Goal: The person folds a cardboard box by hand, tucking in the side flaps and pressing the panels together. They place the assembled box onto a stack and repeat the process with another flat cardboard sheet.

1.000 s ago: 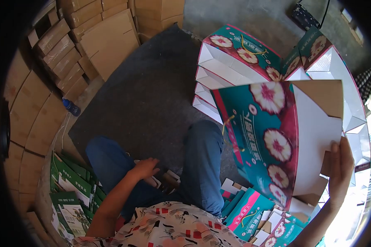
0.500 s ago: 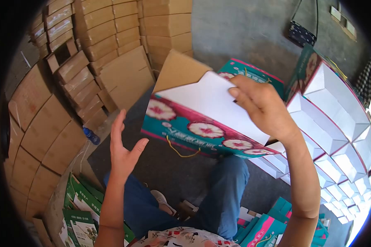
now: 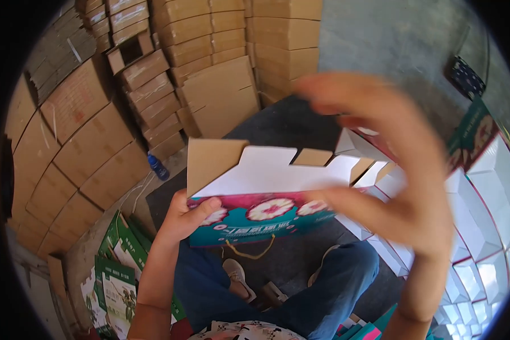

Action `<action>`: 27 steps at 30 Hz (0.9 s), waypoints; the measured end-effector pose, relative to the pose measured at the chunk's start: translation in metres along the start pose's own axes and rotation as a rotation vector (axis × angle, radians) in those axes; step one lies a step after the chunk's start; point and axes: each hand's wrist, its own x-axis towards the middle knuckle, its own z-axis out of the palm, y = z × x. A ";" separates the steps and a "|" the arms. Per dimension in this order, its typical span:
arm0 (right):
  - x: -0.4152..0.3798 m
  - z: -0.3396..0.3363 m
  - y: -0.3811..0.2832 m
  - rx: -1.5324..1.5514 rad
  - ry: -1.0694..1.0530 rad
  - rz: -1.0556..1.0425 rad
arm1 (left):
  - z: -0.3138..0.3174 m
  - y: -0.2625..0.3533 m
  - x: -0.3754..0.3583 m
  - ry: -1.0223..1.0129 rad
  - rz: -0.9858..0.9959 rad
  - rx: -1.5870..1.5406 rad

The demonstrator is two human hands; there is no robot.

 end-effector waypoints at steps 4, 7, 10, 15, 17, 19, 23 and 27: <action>-0.027 -0.029 -0.033 -0.102 0.051 -0.013 | -0.014 0.014 0.014 0.168 0.013 0.005; -0.041 -0.026 -0.032 -0.098 0.063 0.032 | -0.020 0.027 0.023 0.362 0.093 -0.008; -0.047 -0.029 -0.020 -0.097 0.077 0.069 | -0.025 0.025 0.026 0.456 0.094 -0.062; -0.048 -0.022 -0.002 -0.052 0.074 0.153 | -0.010 0.003 0.018 0.631 0.046 -0.038; -0.049 -0.016 0.001 -0.009 0.094 0.172 | 0.000 -0.006 0.014 0.662 0.104 -0.083; -0.051 -0.008 0.006 0.022 0.126 0.197 | 0.005 -0.019 0.011 0.636 0.179 -0.080; -0.050 0.007 0.005 0.030 0.179 0.186 | 0.036 -0.079 -0.028 0.603 -0.076 -0.024; -0.041 0.017 -0.005 0.100 0.319 0.213 | 0.078 -0.137 -0.051 0.642 -0.003 0.045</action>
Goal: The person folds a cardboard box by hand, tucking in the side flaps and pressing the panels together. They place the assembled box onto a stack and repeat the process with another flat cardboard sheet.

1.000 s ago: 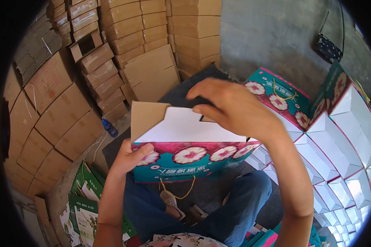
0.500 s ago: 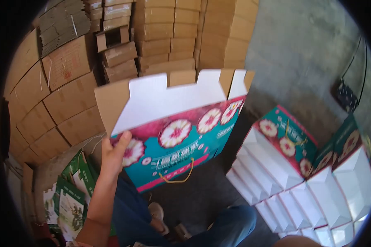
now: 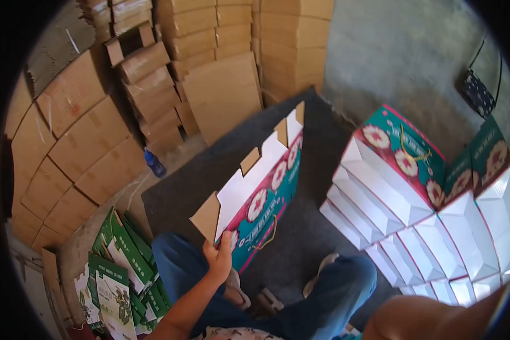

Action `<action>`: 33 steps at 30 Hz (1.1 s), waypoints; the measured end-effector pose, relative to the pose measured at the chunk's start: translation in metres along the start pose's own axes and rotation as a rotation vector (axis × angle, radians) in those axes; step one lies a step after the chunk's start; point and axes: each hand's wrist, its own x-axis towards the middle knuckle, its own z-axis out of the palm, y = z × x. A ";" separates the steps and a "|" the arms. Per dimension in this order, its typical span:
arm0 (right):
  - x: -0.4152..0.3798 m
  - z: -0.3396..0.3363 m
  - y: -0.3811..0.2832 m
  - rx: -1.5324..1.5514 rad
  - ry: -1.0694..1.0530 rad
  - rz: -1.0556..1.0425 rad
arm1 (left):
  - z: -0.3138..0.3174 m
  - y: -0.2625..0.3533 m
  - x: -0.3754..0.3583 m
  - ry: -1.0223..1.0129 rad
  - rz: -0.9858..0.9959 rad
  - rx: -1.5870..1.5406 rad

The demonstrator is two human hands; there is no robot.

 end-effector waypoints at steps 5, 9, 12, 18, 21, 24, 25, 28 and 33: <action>-0.014 0.089 0.037 0.228 -0.151 0.366 | 0.017 -0.061 -0.061 -0.033 -0.112 0.047; -0.099 0.187 0.111 0.107 -0.309 0.692 | 0.015 -0.051 -0.089 -0.298 0.002 0.225; -0.136 0.220 0.142 0.245 -0.338 1.002 | 0.009 -0.045 -0.106 -0.455 0.059 0.286; -0.151 0.220 0.158 0.186 -0.440 0.855 | -0.017 -0.034 -0.097 -0.808 0.122 0.181; -0.151 0.213 0.153 0.307 -0.398 1.032 | -0.024 -0.023 -0.068 -0.843 0.123 0.074; -0.159 0.215 0.156 0.363 -0.442 1.086 | -0.015 -0.018 -0.034 -0.862 0.042 -0.105; -0.165 0.216 0.158 0.363 -0.463 1.074 | -0.010 -0.018 -0.022 -0.875 0.002 -0.181; -0.190 0.225 0.159 0.376 -0.510 0.935 | 0.011 -0.014 0.006 -0.692 -0.393 -0.241; -0.190 0.231 0.137 0.300 -0.521 1.002 | 0.047 -0.026 0.039 -0.778 -0.295 0.361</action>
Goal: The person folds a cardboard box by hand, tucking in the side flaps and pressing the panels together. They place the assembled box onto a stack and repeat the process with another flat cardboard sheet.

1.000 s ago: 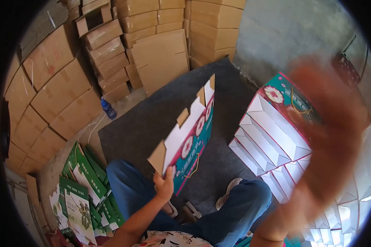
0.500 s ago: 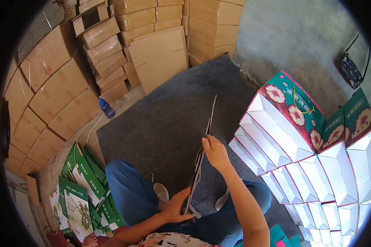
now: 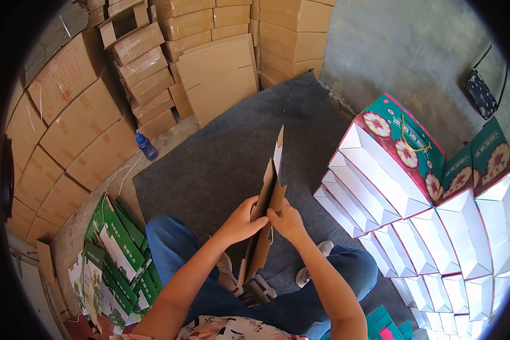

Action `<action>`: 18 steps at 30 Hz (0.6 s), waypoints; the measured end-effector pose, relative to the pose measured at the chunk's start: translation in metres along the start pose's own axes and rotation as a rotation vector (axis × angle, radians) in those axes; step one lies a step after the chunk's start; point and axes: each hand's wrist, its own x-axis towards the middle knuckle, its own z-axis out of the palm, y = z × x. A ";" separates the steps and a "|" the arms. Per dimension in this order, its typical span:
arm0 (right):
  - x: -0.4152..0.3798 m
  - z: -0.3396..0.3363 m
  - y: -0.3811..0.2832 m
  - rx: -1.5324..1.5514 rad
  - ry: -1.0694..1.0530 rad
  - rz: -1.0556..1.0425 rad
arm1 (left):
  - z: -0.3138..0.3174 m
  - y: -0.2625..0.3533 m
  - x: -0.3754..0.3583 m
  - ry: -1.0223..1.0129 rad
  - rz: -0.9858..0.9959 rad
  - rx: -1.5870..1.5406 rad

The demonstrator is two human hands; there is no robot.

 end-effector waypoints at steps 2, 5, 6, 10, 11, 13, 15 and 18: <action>0.003 0.004 0.009 0.042 0.034 0.009 | -0.001 -0.001 0.013 -0.024 -0.009 0.093; 0.006 -0.014 0.011 0.199 -0.012 0.072 | -0.016 -0.011 0.021 -0.112 -0.084 -0.038; 0.008 -0.019 0.016 0.155 0.014 0.034 | -0.024 -0.011 0.015 -0.099 -0.070 -0.003; 0.016 -0.049 0.013 -0.052 0.128 -0.030 | -0.053 0.029 -0.039 0.005 -0.049 0.272; 0.024 -0.055 0.026 -0.060 0.169 -0.047 | -0.052 0.033 -0.054 0.043 -0.057 0.376; 0.030 -0.062 0.029 -0.122 0.206 -0.034 | -0.038 0.026 -0.072 0.020 0.034 0.560; 0.031 -0.057 0.026 -0.135 0.186 -0.021 | -0.020 0.023 -0.081 -0.010 0.097 0.694; 0.034 -0.054 0.021 -0.219 0.211 -0.028 | -0.008 0.025 -0.072 0.048 0.134 0.746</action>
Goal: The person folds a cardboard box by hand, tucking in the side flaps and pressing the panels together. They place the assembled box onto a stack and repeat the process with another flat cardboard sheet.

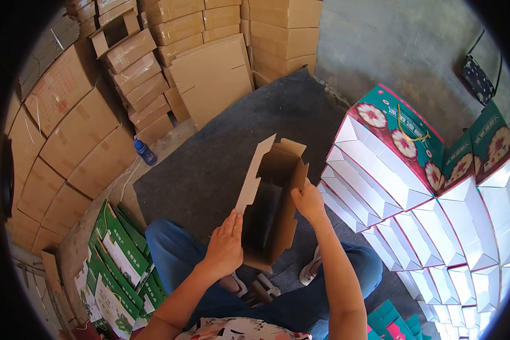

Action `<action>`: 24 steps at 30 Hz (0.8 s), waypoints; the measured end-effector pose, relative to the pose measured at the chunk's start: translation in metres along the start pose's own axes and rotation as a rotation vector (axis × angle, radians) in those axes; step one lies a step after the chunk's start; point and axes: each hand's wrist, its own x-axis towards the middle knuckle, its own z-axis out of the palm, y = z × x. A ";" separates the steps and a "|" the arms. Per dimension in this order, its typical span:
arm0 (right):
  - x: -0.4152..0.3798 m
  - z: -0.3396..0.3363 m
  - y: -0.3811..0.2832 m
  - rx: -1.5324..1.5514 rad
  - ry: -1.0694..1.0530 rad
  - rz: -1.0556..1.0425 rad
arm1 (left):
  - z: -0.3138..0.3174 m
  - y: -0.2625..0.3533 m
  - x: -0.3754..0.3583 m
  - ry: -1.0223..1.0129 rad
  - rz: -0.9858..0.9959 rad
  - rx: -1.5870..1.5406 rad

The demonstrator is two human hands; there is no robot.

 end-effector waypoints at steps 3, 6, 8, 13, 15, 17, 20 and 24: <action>0.008 0.002 0.002 -0.073 0.055 0.016 | 0.005 -0.001 0.008 -0.022 0.055 0.013; 0.023 0.008 0.010 -0.071 0.094 0.048 | 0.005 -0.006 0.013 -0.070 0.093 -0.014; 0.033 0.016 0.014 -0.060 0.102 0.059 | 0.008 -0.013 0.016 -0.078 0.110 -0.117; 0.036 0.021 -0.026 -0.120 0.504 -0.013 | 0.022 -0.021 0.022 -0.155 0.116 -0.165; 0.053 0.016 -0.024 -0.506 0.518 -0.440 | 0.034 -0.014 0.019 -0.136 0.096 -0.042; 0.062 0.014 -0.020 -0.895 0.387 -0.752 | 0.042 -0.013 0.017 -0.105 0.098 -0.032; 0.067 0.009 -0.014 -0.814 -0.006 -0.622 | 0.048 -0.018 0.020 -0.080 0.108 -0.028; 0.055 0.004 -0.013 -0.577 0.489 -0.492 | 0.050 -0.031 0.033 -0.071 0.138 -0.062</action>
